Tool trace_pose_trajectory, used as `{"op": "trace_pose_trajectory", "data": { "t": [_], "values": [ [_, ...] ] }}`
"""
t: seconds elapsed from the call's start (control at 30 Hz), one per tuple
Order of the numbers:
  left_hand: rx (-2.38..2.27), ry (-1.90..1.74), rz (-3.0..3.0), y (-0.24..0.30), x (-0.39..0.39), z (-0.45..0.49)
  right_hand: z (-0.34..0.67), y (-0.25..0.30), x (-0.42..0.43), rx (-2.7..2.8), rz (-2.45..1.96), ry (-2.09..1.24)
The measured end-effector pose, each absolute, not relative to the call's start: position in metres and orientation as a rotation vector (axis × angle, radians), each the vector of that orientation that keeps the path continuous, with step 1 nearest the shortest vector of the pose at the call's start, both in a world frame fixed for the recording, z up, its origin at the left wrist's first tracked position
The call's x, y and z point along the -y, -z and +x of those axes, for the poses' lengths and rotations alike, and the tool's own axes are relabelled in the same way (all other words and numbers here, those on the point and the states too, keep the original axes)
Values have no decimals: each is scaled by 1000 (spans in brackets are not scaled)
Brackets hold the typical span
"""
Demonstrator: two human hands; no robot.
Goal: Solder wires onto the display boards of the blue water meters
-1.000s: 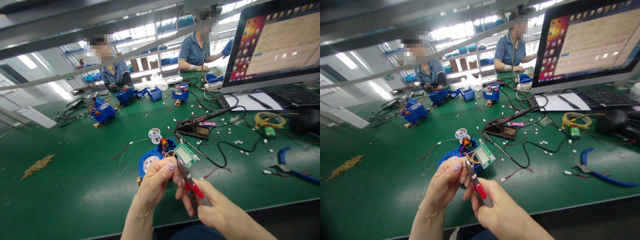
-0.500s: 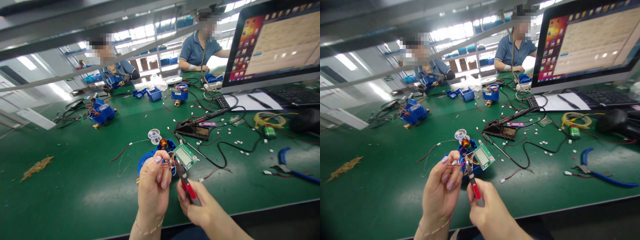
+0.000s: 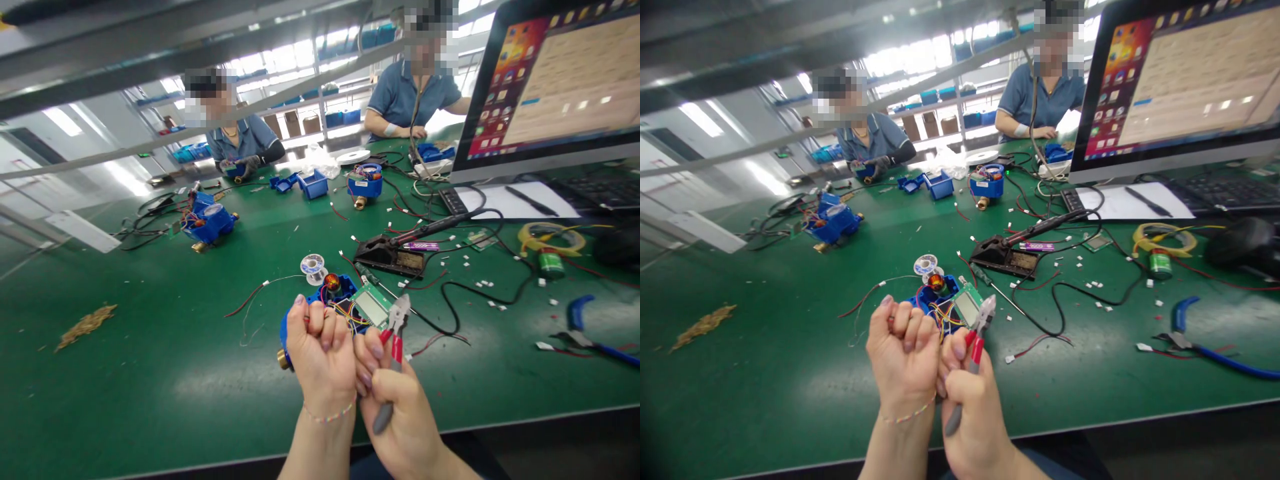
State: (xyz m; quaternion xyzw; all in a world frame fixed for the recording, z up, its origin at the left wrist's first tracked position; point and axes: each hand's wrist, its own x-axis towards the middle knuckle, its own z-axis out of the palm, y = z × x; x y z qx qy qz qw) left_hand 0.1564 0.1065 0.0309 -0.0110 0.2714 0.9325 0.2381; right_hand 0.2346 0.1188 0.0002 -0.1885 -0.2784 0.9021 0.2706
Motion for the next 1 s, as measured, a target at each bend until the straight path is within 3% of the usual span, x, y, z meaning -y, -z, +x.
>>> {"op": "trace_pose_trajectory", "data": {
  "t": [0.33,0.43,0.5,0.6,0.77,1.0],
  "values": [
    [-736,-2617,30,-27,-107,157,274,-6,-148,1284,-454,-2196],
    [-778,-2595,110,-27,-104,157,290,10,-192,1836,-841,-1742],
    [-900,-2540,212,-29,-99,156,298,28,-225,2314,-1178,-1067],
    [-1266,-2409,347,-35,-84,149,308,52,-264,2356,-1297,-781],
    [-1579,-2194,571,-52,-49,129,310,49,-289,2250,-1210,-822],
    [-1522,-2131,675,-69,-37,114,242,31,-327,1918,-1042,-1434]
  ]
}}
